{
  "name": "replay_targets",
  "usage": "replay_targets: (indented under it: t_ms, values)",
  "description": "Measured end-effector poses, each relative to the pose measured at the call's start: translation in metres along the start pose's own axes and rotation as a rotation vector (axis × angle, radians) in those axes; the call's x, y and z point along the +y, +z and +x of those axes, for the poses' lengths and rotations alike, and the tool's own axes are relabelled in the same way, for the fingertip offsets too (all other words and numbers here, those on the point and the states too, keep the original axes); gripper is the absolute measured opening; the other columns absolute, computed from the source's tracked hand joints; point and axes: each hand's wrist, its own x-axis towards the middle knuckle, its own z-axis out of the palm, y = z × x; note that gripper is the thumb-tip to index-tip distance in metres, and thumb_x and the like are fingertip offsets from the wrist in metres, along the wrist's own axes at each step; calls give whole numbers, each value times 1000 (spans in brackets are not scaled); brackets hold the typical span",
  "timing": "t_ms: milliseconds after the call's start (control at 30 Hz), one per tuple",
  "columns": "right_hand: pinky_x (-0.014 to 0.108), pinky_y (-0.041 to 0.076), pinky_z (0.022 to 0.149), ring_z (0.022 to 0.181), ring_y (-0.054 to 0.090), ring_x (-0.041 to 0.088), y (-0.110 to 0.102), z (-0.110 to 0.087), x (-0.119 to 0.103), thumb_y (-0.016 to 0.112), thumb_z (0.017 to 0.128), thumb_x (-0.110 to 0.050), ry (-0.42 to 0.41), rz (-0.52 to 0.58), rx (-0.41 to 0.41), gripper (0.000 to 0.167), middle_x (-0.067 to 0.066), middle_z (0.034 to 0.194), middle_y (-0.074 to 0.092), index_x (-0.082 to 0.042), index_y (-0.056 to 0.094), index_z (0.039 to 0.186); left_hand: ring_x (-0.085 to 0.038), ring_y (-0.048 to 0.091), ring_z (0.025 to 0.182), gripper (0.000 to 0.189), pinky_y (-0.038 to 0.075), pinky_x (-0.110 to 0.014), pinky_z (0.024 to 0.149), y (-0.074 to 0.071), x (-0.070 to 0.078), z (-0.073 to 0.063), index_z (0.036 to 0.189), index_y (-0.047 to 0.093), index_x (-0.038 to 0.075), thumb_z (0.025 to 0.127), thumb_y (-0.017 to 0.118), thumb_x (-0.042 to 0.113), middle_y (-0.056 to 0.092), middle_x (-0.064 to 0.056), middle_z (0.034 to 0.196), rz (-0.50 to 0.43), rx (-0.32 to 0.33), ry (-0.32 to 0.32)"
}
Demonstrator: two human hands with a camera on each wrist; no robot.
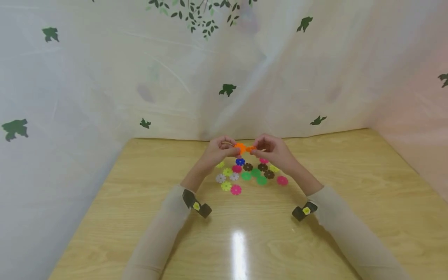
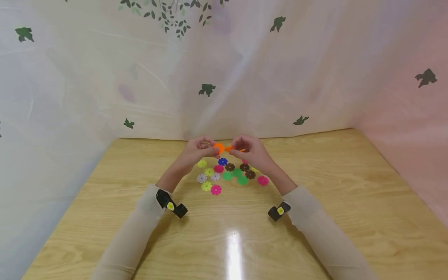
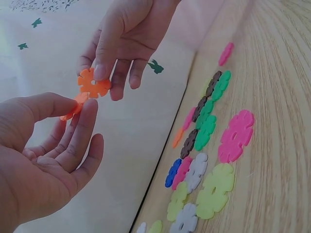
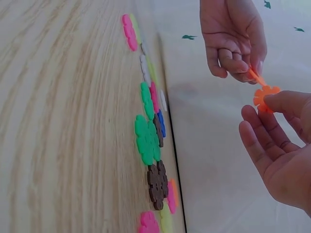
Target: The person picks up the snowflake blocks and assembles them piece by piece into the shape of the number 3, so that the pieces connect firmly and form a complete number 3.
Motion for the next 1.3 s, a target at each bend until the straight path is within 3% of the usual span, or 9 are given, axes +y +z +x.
replay_targets:
  t_ms: [233,500,700,833,1033,1300]
  values:
    - [21,59,78,94,66,20,3,-1,0,68,96,-2,-34,-3,36,14,19,106,66,4,63,107,-48,70,102,19,50,-54,109,2,0,-1,113,61,-1,96,68,3,75,1,82,-21,3,-2]
    - [20,60,81,93,66,13,4,0,-5,71,94,-3,-57,-42,49,13,19,105,67,3,67,104,-42,72,99,24,51,-54,107,-2,4,-2,118,64,-1,95,69,3,77,-3,88,-19,-31,16]
    - [20,60,78,88,68,9,5,0,-3,75,90,-3,-82,-85,73,8,17,100,71,2,72,97,-26,76,85,24,51,-62,99,-4,3,-1,117,64,-5,94,68,-5,76,-4,89,-101,-30,-5]
    - [21,61,74,85,69,7,6,-2,-2,76,89,1,-130,-91,80,7,21,98,73,3,73,95,-17,76,76,21,57,-56,93,-4,3,-2,112,66,-4,92,68,-8,73,-4,87,-135,-37,-19]
    - [21,61,70,82,69,5,7,-3,-4,75,88,5,-175,-72,88,7,24,97,73,5,75,94,-17,76,73,16,56,-55,92,-2,3,-1,104,69,0,91,69,-9,73,-5,85,-157,-28,-19]
    - [24,61,64,77,70,11,6,-4,-5,75,87,6,-160,-39,96,6,19,94,75,5,76,93,-18,76,72,17,52,-60,95,0,3,-1,97,70,4,90,68,-12,73,-7,85,-200,-27,-18]
